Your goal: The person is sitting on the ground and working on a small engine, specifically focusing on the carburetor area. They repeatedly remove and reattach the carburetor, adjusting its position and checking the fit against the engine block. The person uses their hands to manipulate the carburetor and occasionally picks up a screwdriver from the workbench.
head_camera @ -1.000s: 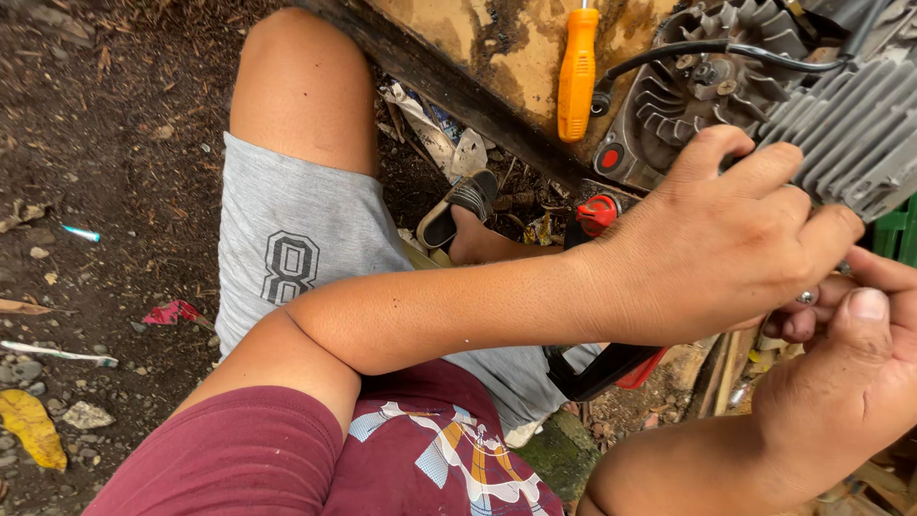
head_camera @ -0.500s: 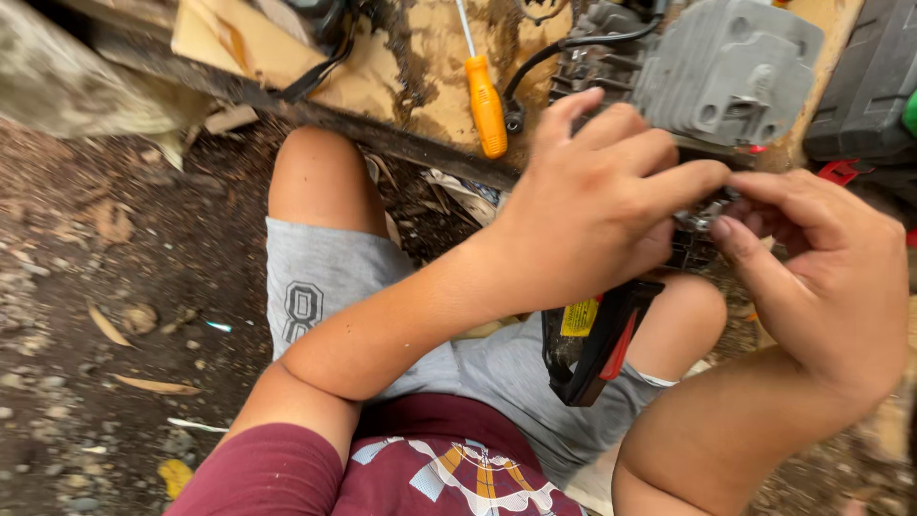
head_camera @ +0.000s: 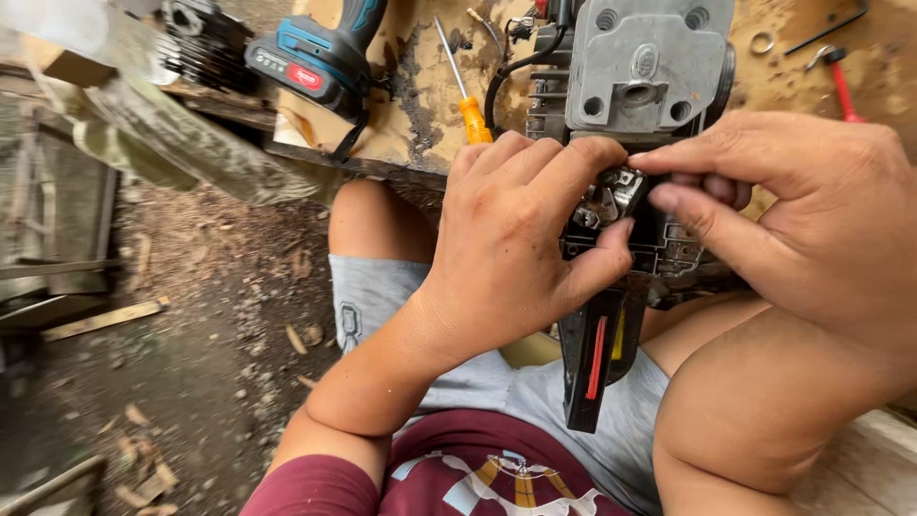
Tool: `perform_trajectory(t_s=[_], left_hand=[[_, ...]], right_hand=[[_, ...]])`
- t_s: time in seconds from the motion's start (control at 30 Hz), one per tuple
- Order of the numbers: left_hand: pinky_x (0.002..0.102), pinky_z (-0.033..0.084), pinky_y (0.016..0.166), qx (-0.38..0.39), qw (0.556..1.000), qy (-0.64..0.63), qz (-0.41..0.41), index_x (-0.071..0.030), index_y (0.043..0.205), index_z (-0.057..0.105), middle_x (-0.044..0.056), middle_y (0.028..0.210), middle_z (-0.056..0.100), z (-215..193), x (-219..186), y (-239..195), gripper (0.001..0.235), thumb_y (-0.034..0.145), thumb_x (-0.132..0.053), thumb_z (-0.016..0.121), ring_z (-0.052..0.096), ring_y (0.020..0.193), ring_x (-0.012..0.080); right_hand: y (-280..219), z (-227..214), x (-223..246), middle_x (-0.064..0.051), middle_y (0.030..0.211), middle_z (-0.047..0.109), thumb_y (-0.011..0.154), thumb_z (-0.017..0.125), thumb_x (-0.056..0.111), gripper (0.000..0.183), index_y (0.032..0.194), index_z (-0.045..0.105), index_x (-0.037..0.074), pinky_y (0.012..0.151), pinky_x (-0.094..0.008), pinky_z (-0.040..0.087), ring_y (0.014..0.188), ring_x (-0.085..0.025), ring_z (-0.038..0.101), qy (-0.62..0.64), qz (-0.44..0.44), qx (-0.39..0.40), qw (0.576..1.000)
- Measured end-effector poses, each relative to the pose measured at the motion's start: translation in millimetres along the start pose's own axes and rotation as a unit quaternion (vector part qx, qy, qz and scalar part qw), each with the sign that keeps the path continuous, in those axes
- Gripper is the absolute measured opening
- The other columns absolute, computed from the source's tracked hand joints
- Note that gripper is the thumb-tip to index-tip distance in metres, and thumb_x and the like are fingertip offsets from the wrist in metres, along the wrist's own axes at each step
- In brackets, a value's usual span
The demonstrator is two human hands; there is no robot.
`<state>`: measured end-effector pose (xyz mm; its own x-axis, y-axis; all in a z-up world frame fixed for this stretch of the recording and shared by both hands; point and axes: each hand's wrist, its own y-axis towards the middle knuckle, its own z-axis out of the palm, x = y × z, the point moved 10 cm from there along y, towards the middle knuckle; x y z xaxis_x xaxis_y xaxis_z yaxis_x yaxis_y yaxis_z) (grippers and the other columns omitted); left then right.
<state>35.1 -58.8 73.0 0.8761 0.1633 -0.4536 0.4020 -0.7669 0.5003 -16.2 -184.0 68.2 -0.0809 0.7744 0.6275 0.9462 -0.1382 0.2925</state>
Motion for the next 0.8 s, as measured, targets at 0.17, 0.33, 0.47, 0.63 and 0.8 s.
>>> perform_trajectory(t_s=[0.17, 0.33, 0.47, 0.63, 0.8], left_hand=[[0.039, 0.042, 0.088, -0.005, 0.999, 0.045, 0.011, -0.011, 0.122, 0.059, 0.004, 0.096, 0.061, -2.2, -21.5, 7.7, 0.042, 0.085, -0.021, 0.076, 0.059, 0.093, 0.0259], [0.042, 0.041, 0.096, 0.025, 0.995, 0.081, 0.050, -0.011, 0.123, 0.060, 0.005, 0.099, 0.061, 2.3, -30.1, 8.1, 0.048, 0.078, -0.014, 0.075, 0.059, 0.104, 0.0278], [0.036, 0.042, 0.095, 0.052, 0.996, 0.063, 0.023, -0.015, 0.125, 0.059, 0.002, 0.100, 0.062, 5.2, -14.3, 1.9, 0.043, 0.085, -0.018, 0.077, 0.060, 0.104, 0.0231], [0.035, 0.044, 0.091, 0.038, 0.998, 0.043, 0.008, -0.013, 0.127, 0.060, 0.002, 0.104, 0.065, 5.1, -4.5, -3.2, 0.043, 0.089, -0.021, 0.078, 0.062, 0.101, 0.0222], [0.036, 0.046, 0.086, 0.037, 0.997, 0.062, -0.009, -0.011, 0.126, 0.061, 0.005, 0.106, 0.066, 7.0, -2.6, -3.1, 0.040, 0.093, -0.025, 0.079, 0.065, 0.097, 0.0243]], right_hand=[[-7.5, 0.9, -19.9, -0.008, 0.073, 0.065, 0.089, 0.074, 0.007, 0.025, 0.113, 0.078, 0.008, 0.053, -0.029, 0.046, 0.058, -0.016, 0.059, -0.021, 0.044, -0.007, 0.999], [-18.1, 15.3, -48.3, -0.007, 0.068, 0.067, 0.088, 0.075, 0.020, 0.037, 0.124, 0.079, 0.020, 0.053, -0.032, 0.050, 0.059, -0.019, 0.060, -0.118, 0.140, 0.064, 0.981], [-16.3, 15.1, -36.8, -0.008, 0.077, 0.071, 0.089, 0.070, 0.025, 0.035, 0.123, 0.078, 0.019, 0.058, -0.038, 0.051, 0.063, -0.026, 0.067, -0.080, 0.066, 0.028, 0.994], [-25.4, 21.0, -49.8, -0.006, 0.075, 0.071, 0.090, 0.070, 0.028, 0.035, 0.124, 0.079, 0.027, 0.062, -0.039, 0.053, 0.067, -0.026, 0.069, -0.135, 0.140, 0.061, 0.979], [-27.8, 20.5, -53.1, -0.006, 0.074, 0.071, 0.090, 0.071, 0.033, 0.034, 0.122, 0.078, 0.023, 0.062, -0.038, 0.054, 0.068, -0.024, 0.070, -0.120, 0.145, 0.050, 0.981]])
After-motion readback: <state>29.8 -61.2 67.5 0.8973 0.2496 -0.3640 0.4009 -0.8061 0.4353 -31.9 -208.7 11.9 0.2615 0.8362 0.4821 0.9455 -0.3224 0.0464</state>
